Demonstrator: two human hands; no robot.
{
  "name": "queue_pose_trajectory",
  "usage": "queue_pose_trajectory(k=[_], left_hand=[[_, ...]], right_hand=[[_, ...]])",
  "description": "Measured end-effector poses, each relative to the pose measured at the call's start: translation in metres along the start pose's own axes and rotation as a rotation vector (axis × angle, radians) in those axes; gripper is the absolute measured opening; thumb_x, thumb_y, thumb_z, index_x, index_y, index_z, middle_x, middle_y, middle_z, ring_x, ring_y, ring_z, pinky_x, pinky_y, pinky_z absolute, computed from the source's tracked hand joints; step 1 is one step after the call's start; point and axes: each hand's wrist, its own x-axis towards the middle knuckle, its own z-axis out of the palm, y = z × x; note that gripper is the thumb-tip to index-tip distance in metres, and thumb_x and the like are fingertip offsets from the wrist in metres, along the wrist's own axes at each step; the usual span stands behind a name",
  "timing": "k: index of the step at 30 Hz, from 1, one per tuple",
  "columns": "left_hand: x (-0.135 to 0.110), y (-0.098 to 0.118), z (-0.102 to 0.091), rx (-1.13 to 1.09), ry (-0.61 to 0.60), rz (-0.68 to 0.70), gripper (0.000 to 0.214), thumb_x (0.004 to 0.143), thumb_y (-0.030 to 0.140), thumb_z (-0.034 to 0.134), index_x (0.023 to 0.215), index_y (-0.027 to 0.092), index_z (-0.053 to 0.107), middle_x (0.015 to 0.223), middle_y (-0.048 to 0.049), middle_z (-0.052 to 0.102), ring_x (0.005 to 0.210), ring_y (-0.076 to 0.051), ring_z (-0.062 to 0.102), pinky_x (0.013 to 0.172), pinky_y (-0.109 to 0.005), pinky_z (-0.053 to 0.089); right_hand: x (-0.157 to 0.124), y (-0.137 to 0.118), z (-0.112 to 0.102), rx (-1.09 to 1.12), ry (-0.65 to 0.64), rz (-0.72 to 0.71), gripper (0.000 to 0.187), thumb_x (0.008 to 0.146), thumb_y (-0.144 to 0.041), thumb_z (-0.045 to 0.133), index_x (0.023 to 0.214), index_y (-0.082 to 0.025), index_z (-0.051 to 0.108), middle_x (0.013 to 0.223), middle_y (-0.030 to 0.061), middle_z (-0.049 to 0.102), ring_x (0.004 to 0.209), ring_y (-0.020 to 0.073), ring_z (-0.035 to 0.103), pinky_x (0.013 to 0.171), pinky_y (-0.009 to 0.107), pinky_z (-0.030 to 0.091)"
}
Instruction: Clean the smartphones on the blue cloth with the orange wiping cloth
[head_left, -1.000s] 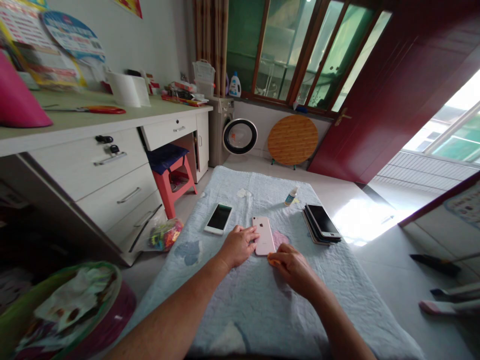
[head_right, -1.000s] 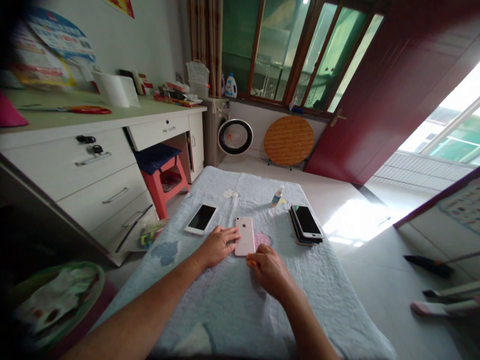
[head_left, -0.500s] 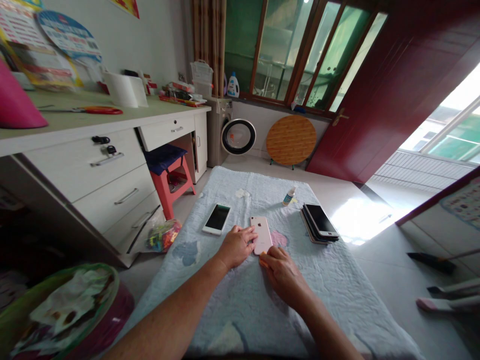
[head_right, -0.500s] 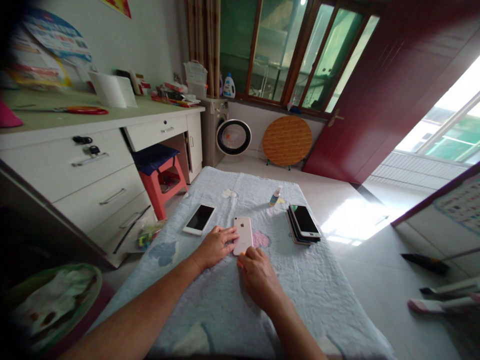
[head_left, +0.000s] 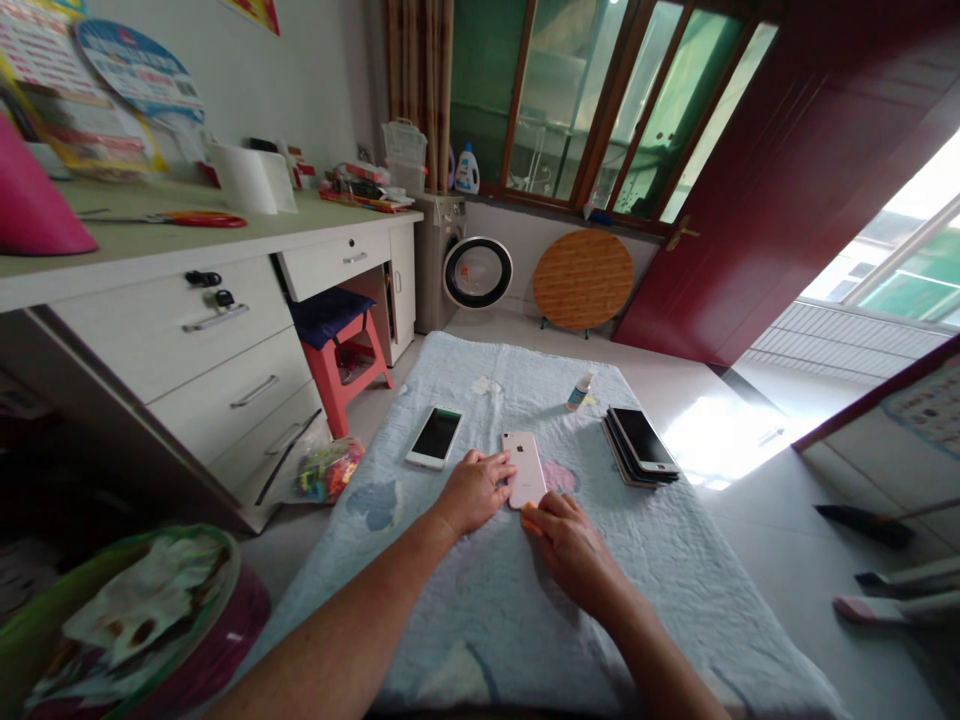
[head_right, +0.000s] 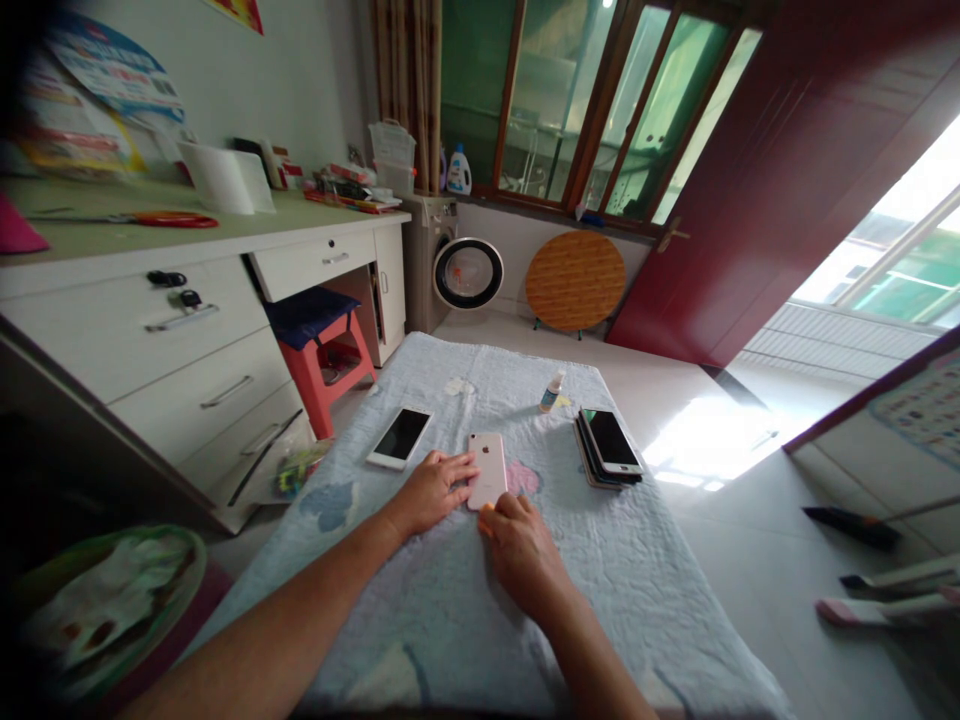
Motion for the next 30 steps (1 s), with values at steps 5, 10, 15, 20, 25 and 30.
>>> queue_pose_trajectory(k=[5, 10, 15, 20, 25, 30], left_hand=[[0.000, 0.001, -0.001, -0.004, -0.001, -0.007, 0.037, 0.085, 0.027, 0.060, 0.121, 0.025, 0.066, 0.140, -0.0002, 0.054, 0.109, -0.024, 0.052, 0.100, -0.036, 0.040], [0.001, 0.000, 0.001, -0.005, 0.005, -0.009, 0.036, 0.085, 0.027, 0.060, 0.121, 0.026, 0.066, 0.139, 0.0008, 0.055, 0.109, -0.024, 0.052, 0.100, -0.036, 0.041], [0.001, -0.001, 0.002, -0.008, 0.012, -0.005, 0.037, 0.085, 0.027, 0.060, 0.122, 0.027, 0.065, 0.140, 0.0008, 0.054, 0.110, -0.024, 0.052, 0.100, -0.037, 0.040], [0.000, 0.000, 0.000, -0.007, -0.002, -0.007, 0.038, 0.085, 0.027, 0.059, 0.122, 0.027, 0.065, 0.140, 0.0009, 0.054, 0.110, -0.024, 0.052, 0.100, -0.038, 0.040], [0.001, -0.001, 0.002, -0.002, 0.020, 0.006, 0.037, 0.085, 0.027, 0.059, 0.121, 0.025, 0.066, 0.140, 0.0002, 0.054, 0.110, -0.024, 0.052, 0.101, -0.036, 0.040], [0.001, -0.003, 0.003, -0.002, 0.017, 0.016, 0.035, 0.086, 0.028, 0.057, 0.121, 0.026, 0.066, 0.140, -0.0002, 0.054, 0.111, -0.024, 0.053, 0.100, -0.038, 0.040]], right_hand=[[-0.004, 0.017, -0.010, 0.034, 0.034, 0.026, 0.028, 0.098, -0.025, 0.041, 0.093, -0.020, 0.068, 0.087, 0.0050, 0.057, 0.084, 0.0179, 0.050, 0.076, 0.029, 0.040], [-0.002, 0.035, -0.016, 0.021, 0.069, 0.064, 0.031, 0.098, -0.028, 0.040, 0.090, -0.021, 0.069, 0.083, 0.0042, 0.056, 0.081, 0.0176, 0.051, 0.075, 0.029, 0.039], [0.007, 0.034, -0.021, 0.040, 0.055, 0.080, 0.030, 0.097, -0.027, 0.042, 0.086, -0.019, 0.069, 0.084, 0.0042, 0.056, 0.083, 0.0169, 0.053, 0.075, 0.028, 0.040], [0.007, 0.015, -0.014, 0.046, 0.095, 0.062, 0.024, 0.095, -0.022, 0.046, 0.086, -0.019, 0.068, 0.085, 0.0042, 0.056, 0.084, 0.0164, 0.054, 0.074, 0.026, 0.040], [0.002, -0.007, 0.004, 0.034, 0.054, -0.033, 0.021, 0.093, -0.016, 0.046, 0.086, -0.019, 0.065, 0.088, 0.0044, 0.056, 0.085, 0.0162, 0.052, 0.076, 0.026, 0.040], [0.001, -0.009, 0.005, -0.002, 0.048, -0.022, 0.022, 0.093, -0.016, 0.047, 0.091, -0.021, 0.068, 0.089, 0.0047, 0.056, 0.086, 0.0176, 0.050, 0.076, 0.028, 0.040]])
